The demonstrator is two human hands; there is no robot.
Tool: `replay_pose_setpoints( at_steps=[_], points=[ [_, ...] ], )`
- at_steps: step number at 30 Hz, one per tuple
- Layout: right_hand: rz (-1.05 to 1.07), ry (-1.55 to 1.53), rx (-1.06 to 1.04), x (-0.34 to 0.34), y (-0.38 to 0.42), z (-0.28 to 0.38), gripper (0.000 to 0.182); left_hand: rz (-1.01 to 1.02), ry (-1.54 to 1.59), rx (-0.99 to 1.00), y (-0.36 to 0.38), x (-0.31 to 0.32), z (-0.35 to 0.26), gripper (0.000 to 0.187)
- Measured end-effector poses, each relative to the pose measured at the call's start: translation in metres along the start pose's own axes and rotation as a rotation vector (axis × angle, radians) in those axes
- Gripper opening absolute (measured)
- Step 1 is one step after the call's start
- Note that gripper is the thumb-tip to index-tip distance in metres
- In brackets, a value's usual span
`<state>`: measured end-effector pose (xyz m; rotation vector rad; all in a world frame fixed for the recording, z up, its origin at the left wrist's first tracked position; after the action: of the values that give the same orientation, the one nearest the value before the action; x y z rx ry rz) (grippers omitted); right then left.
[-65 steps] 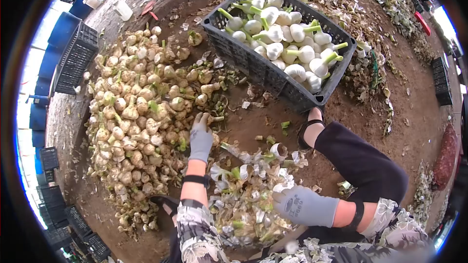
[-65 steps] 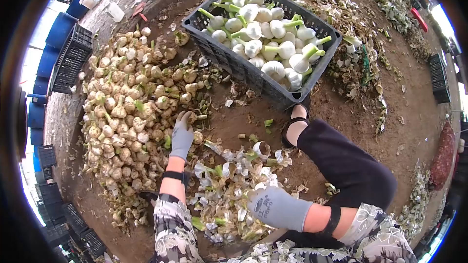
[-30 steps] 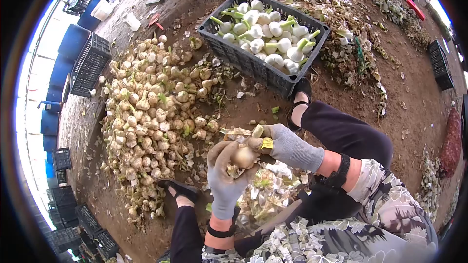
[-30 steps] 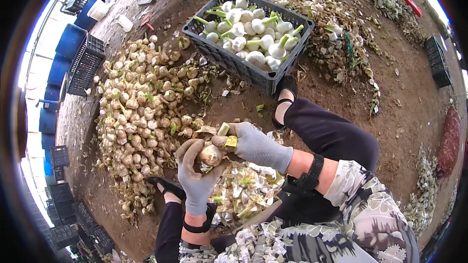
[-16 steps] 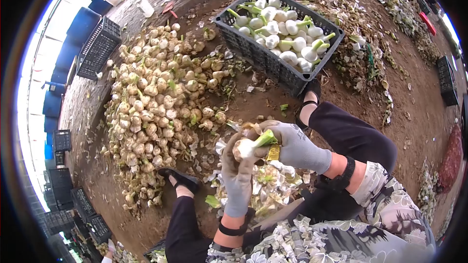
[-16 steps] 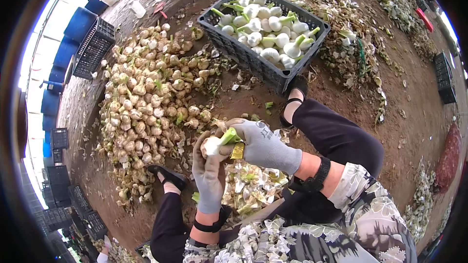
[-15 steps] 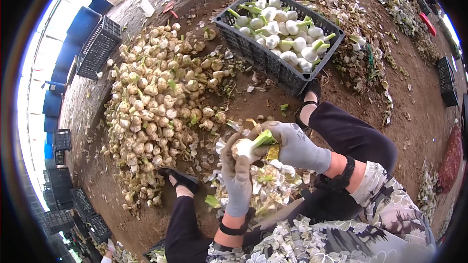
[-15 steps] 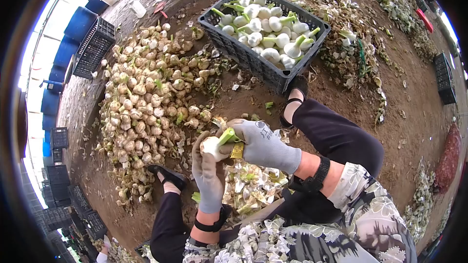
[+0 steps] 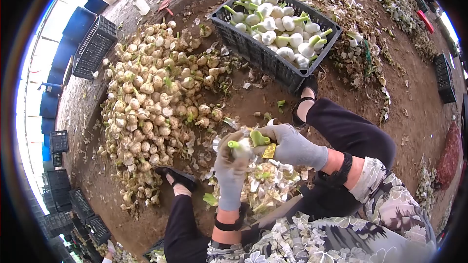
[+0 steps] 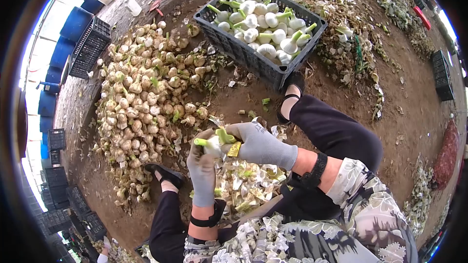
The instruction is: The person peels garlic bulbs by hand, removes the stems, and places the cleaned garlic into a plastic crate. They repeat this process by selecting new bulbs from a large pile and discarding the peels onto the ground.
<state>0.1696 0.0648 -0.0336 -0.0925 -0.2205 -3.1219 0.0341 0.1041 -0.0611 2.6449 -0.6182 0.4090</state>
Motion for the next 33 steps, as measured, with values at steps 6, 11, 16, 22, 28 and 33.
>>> replay_pose_setpoints(
  at_steps=[6, 11, 16, 22, 28, 33],
  points=[
    [0.002, -0.139, 0.09, -0.003, 0.0, -0.013, 0.027, 0.048, 0.056, -0.094, 0.003, 0.0, -0.001, 0.045],
    [-0.134, -0.015, 0.062, -0.027, -0.002, -0.046, 0.022, 0.122, 0.576, -0.167, 0.007, -0.009, 0.006, 0.045],
    [0.351, 0.694, -0.008, 0.011, 0.011, -0.027, 0.022, 0.027, 0.549, 0.019, 0.005, -0.014, -0.024, 0.047],
    [-0.01, 0.495, -0.481, 0.009, 0.021, 0.067, 0.05, -0.093, -0.079, 0.228, 0.024, -0.001, -0.049, 0.042],
    [-0.176, 0.56, -0.65, 0.025, 0.059, 0.087, 0.03, 0.532, -0.385, -0.139, 0.072, 0.134, 0.009, 0.039],
    [-0.164, 0.69, -0.632, 0.029, 0.101, 0.11, 0.043, 1.827, -0.384, 0.146, 0.228, 0.316, 0.04, 0.041]
  ],
)
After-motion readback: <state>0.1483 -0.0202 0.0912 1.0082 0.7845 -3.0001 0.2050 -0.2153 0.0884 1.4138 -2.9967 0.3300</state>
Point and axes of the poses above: each hand's wrist, its own y-axis away from the middle knuckle, its own x-axis out of the palm, z = x × y, the point moved 10 cm from there along -y, towards the middle knuckle, and after that the axes turned 10 degrees about -x, right-handed, at the moved point
